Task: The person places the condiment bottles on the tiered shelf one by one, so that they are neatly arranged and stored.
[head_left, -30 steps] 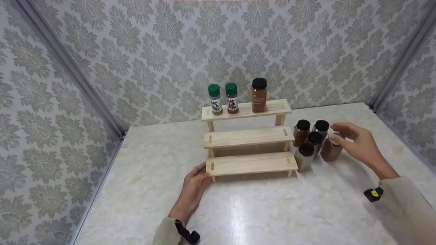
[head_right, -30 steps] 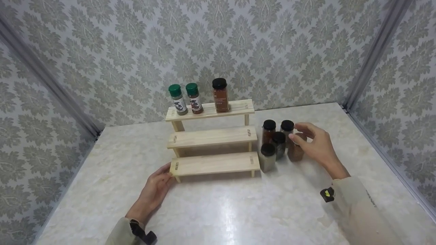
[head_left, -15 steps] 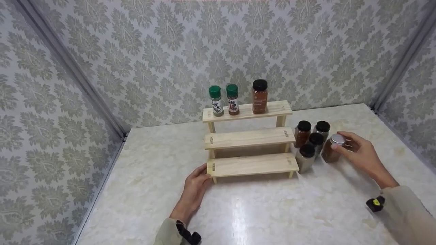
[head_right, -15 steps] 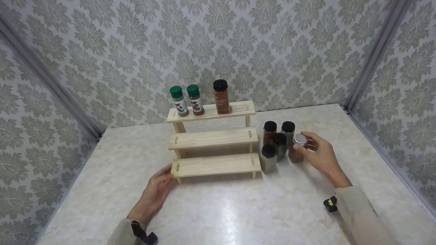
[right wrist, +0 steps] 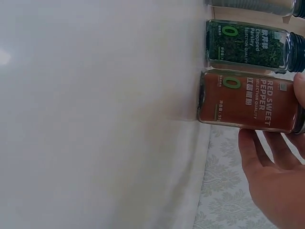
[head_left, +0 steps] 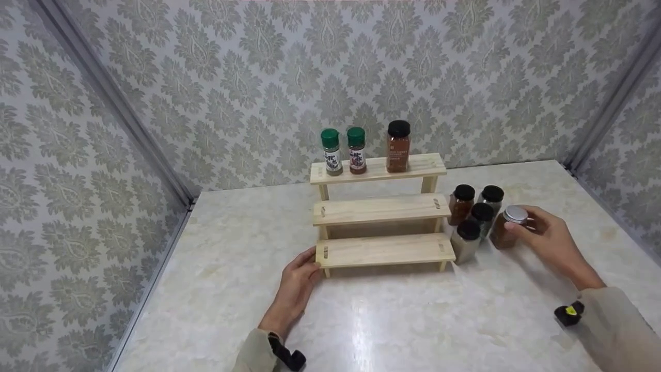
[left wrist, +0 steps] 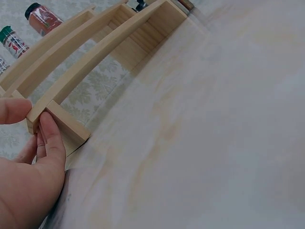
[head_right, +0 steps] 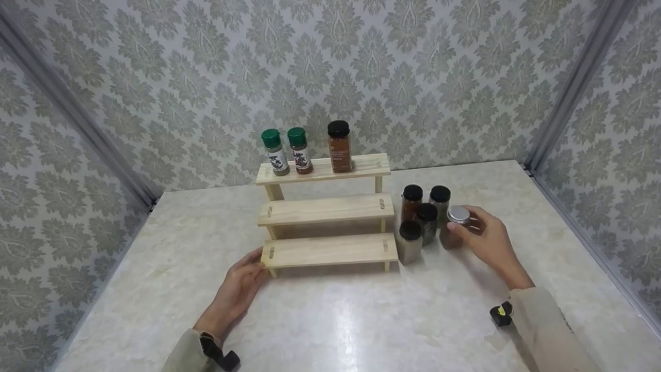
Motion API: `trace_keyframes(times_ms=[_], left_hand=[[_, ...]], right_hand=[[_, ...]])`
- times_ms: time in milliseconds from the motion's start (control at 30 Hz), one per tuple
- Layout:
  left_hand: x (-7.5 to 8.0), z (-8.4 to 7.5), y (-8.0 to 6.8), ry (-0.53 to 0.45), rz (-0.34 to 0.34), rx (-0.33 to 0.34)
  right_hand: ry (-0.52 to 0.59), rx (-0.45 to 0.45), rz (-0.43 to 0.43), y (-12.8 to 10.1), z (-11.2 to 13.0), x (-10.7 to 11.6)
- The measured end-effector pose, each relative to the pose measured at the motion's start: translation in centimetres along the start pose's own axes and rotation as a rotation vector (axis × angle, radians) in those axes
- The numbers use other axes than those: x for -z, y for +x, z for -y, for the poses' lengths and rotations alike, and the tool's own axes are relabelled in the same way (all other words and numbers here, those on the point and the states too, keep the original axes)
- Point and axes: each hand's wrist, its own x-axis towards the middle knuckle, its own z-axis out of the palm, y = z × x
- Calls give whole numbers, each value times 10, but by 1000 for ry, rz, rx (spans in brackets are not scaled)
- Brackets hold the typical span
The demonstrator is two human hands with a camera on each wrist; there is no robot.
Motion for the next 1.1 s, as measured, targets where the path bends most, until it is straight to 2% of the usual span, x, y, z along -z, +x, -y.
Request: trace_keyframes(times_ms=[500,1100], left_hand=[[0,2,-1,10,20,-9],[0,0,-1,-2,3,-4]], right_hand=[[-37,-27,-27,0,11,5],[8,38,-154,13,34,14]])
